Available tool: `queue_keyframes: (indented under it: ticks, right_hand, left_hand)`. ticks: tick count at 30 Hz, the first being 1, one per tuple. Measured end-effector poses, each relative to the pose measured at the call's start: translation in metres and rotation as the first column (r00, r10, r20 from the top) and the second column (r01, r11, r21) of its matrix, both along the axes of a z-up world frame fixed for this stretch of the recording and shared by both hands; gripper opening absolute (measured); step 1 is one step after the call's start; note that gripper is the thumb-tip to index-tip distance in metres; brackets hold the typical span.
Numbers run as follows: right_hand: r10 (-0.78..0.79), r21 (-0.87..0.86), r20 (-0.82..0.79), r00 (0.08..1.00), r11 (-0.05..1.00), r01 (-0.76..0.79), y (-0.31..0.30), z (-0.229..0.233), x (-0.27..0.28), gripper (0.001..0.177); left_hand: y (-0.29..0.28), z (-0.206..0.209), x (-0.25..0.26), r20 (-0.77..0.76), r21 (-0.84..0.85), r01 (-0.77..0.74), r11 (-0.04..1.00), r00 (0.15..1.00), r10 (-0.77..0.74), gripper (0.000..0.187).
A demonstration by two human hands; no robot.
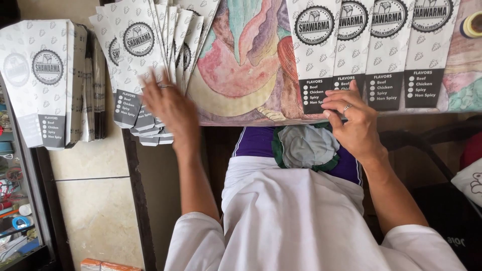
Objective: Arranging paper packaging sleeves and marking the 'Beef' flavor option using a squeeze bottle dispenser.
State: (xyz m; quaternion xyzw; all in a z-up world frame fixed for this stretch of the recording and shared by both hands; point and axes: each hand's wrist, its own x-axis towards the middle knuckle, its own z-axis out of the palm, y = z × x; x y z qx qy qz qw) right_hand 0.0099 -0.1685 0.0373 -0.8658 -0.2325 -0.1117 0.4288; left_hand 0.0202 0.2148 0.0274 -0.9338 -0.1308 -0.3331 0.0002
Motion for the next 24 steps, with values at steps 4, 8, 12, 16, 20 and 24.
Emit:
queue_keyframes:
  ticks: [4,8,12,16,20,24]
  right_hand:
    - [-0.019,0.023,0.002,1.0,1.0,0.019,0.001,-0.003,-0.001,0.01]
    - [-0.006,-0.015,0.015,1.0,1.0,0.006,0.001,0.0,-0.003,0.009]
    - [0.0,-0.051,0.018,1.0,0.999,0.001,0.002,0.002,-0.004,0.009]
    - [0.004,-0.061,0.024,1.0,0.998,-0.003,0.0,-0.005,-0.006,0.01]
    - [0.014,-0.066,0.054,0.998,0.998,-0.01,0.001,-0.006,-0.007,0.012]
    - [0.03,-0.076,0.074,0.997,0.997,-0.025,0.0,-0.007,-0.007,0.01]
  left_hand:
    - [0.022,0.007,-0.015,-0.451,-0.168,-0.184,0.968,0.888,0.091,0.069]
    - [-0.035,0.002,-0.01,-0.335,-0.098,0.131,0.987,0.929,-0.156,0.055]
    - [-0.107,-0.042,0.013,-0.168,-0.315,0.465,0.828,0.831,-0.53,0.054]
    - [-0.155,-0.039,0.025,-0.342,-0.372,0.456,0.808,0.742,-0.576,0.061]
    - [-0.163,-0.034,0.023,-0.351,-0.382,0.538,0.751,0.667,-0.657,0.061]
    - [-0.154,-0.037,0.017,-0.277,-0.422,0.586,0.692,0.643,-0.714,0.06]
